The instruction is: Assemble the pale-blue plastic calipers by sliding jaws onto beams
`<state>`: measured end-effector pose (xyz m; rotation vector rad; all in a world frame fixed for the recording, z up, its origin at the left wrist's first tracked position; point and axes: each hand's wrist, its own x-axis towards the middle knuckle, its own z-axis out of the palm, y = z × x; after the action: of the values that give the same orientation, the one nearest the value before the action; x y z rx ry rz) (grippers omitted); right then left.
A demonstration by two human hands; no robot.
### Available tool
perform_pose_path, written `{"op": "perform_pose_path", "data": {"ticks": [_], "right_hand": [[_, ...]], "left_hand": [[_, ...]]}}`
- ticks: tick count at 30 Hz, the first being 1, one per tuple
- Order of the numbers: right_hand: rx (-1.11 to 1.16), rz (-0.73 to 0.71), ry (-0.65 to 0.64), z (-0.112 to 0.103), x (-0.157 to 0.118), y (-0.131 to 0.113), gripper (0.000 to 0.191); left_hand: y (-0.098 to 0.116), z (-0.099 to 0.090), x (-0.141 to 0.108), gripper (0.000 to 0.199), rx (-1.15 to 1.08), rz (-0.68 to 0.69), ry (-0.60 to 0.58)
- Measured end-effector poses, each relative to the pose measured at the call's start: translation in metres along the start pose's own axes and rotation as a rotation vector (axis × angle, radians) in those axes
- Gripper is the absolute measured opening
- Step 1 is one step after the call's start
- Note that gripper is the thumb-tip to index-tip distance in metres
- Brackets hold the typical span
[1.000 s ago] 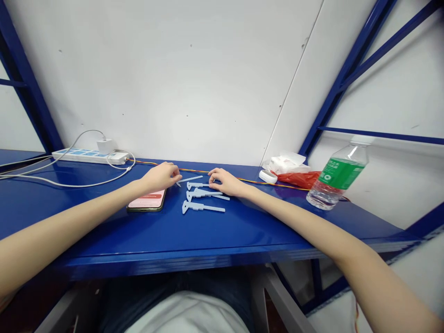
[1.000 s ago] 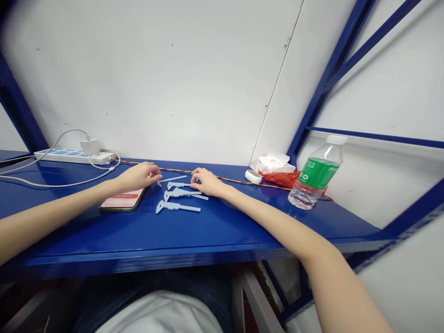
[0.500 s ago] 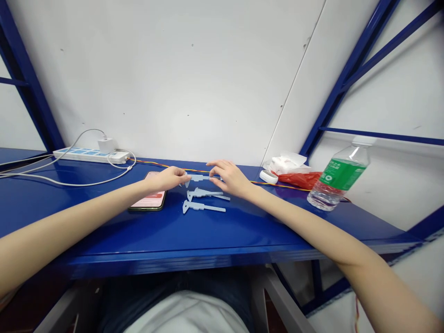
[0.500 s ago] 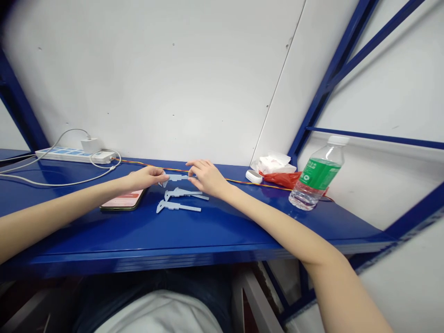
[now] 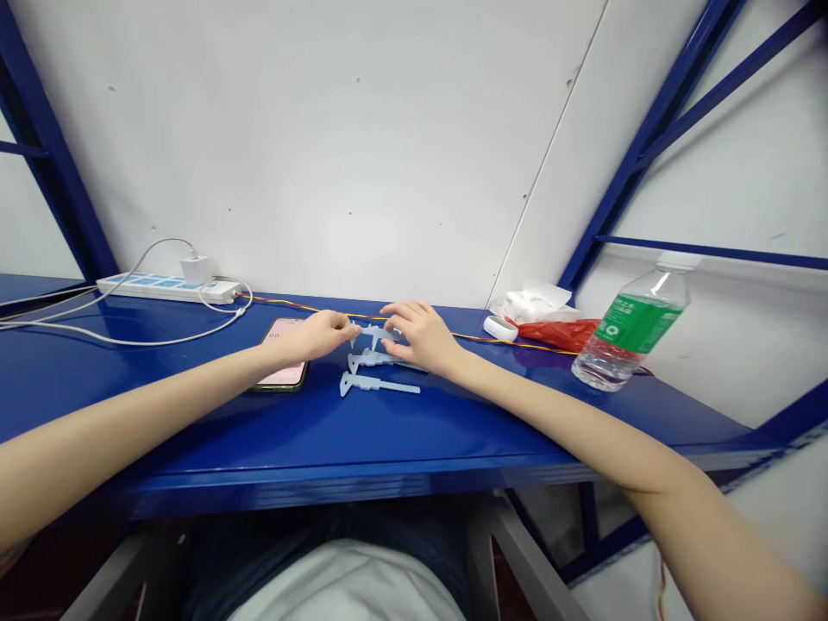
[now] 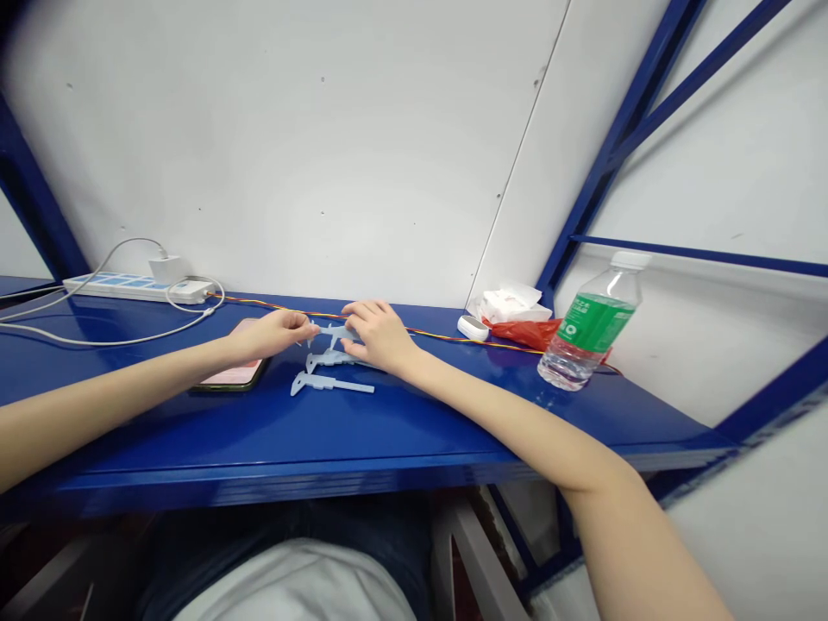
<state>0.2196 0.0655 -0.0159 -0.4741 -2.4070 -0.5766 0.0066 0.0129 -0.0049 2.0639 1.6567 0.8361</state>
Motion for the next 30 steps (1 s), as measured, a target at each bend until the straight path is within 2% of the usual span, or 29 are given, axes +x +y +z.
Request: {"op": "perform_pose_path", "data": {"ticks": [3,6,9,12,15,18,21,23,25,28,30], "right_hand": [[-0.01,0.085,-0.074,-0.001,-0.003,0.021,0.007],[0.004,0.153,-0.188,-0.001,-0.008,0.039,0.006],[0.054,0.188,-0.232,-0.002,-0.011,0.042,0.012],[0.194,0.142,-0.225,-0.004,-0.009,0.029,0.02],[0.343,0.086,-0.291,-0.006,-0.004,0.005,0.021],[0.421,0.083,-0.342,-0.007,-0.002,-0.014,0.018],[0.44,0.105,-0.361,-0.008,-0.001,-0.021,0.011],[0.41,0.129,-0.329,-0.008,-0.001,-0.021,0.009],[0.367,0.163,-0.244,-0.009,-0.001,-0.019,0.009],[0.314,0.175,-0.079,-0.01,0.001,-0.018,0.011],[0.284,0.153,-0.002,-0.01,0.003,-0.019,0.011]], "left_hand": [[-0.008,-0.011,0.005,0.034,0.014,-0.077,0.034],[-0.014,-0.02,0.008,0.036,-0.01,-0.128,0.018],[-0.018,-0.024,0.008,0.037,0.1,-0.143,-0.007],[-0.019,-0.023,0.008,0.035,0.345,-0.12,0.036],[-0.017,-0.018,0.005,0.032,0.503,-0.048,0.071],[-0.011,-0.012,0.0,0.031,0.547,0.022,0.053],[-0.002,-0.007,-0.006,0.03,0.519,0.016,0.023],[0.003,-0.006,-0.008,0.033,0.466,-0.008,0.002],[0.007,-0.005,-0.01,0.04,0.378,-0.038,-0.043],[0.009,-0.003,-0.011,0.044,0.136,-0.039,-0.14],[0.011,-0.002,-0.011,0.042,-0.022,-0.012,-0.155]]}}
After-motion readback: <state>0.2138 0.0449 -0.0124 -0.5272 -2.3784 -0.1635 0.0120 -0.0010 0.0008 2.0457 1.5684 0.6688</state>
